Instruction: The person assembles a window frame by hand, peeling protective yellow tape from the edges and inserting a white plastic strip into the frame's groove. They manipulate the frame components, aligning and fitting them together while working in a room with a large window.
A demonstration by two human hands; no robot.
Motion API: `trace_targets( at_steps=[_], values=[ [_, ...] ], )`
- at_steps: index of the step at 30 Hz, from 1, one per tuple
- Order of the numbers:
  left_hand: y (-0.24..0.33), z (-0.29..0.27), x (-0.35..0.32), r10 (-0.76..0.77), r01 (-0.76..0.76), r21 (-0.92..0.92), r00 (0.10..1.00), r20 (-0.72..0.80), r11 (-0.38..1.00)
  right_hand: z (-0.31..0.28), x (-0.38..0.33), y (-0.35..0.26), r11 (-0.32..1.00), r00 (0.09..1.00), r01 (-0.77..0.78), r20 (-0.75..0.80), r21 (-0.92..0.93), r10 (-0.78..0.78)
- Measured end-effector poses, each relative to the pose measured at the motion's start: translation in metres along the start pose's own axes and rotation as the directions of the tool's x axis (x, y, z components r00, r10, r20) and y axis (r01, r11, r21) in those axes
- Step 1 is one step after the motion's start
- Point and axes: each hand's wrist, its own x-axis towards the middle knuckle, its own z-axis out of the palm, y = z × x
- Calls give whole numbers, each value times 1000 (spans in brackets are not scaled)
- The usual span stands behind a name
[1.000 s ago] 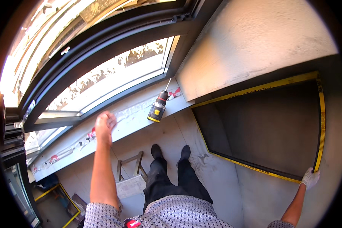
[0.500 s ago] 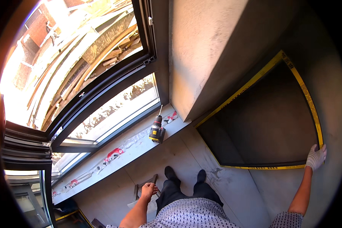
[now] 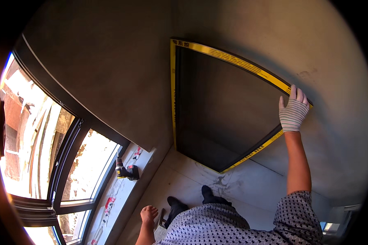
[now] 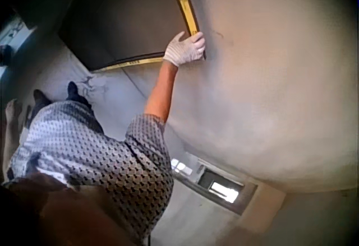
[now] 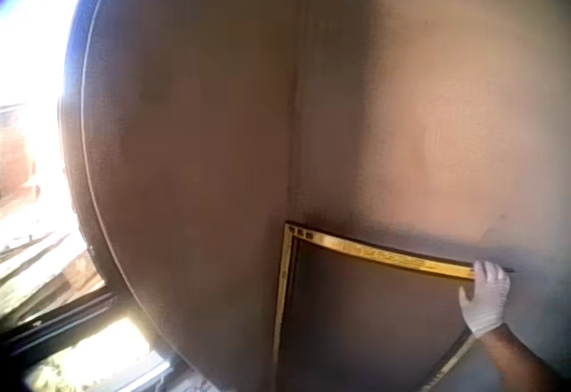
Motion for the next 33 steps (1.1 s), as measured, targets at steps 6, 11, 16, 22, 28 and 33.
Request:
trace_targets(
  at_steps=[6, 11, 16, 22, 28, 33],
  values=[
    [-30, 65, -43, -42, -27, 310, 976, 213, 950, 10, -5, 20, 989, 994, 86, -81, 123, -76],
    [-41, 64, -53, -12, -54, 307, 978, 210, 950, 13, -1, 23, 967, 979, 127, -187, 219, -86],
    [-28, 71, -81, 45, -62, 203, 995, 91, 977, 7, 15, 29, 954, 989, 111, -128, 279, -78],
    [-45, 74, -96, 8, -23, 210, 997, 71, 977, 4, 12, 38, 921, 990, 130, -99, 366, -101],
    [-57, 75, -97, 137, -202, 368, 971, 195, 908, 4, 15, 42, 898, 992, 122, -45, 423, -114],
    [-54, 79, -94, 89, -114, 243, 990, 112, 963, 1, 35, 49, 920, 967, 88, 190, 382, -171]
  ],
)
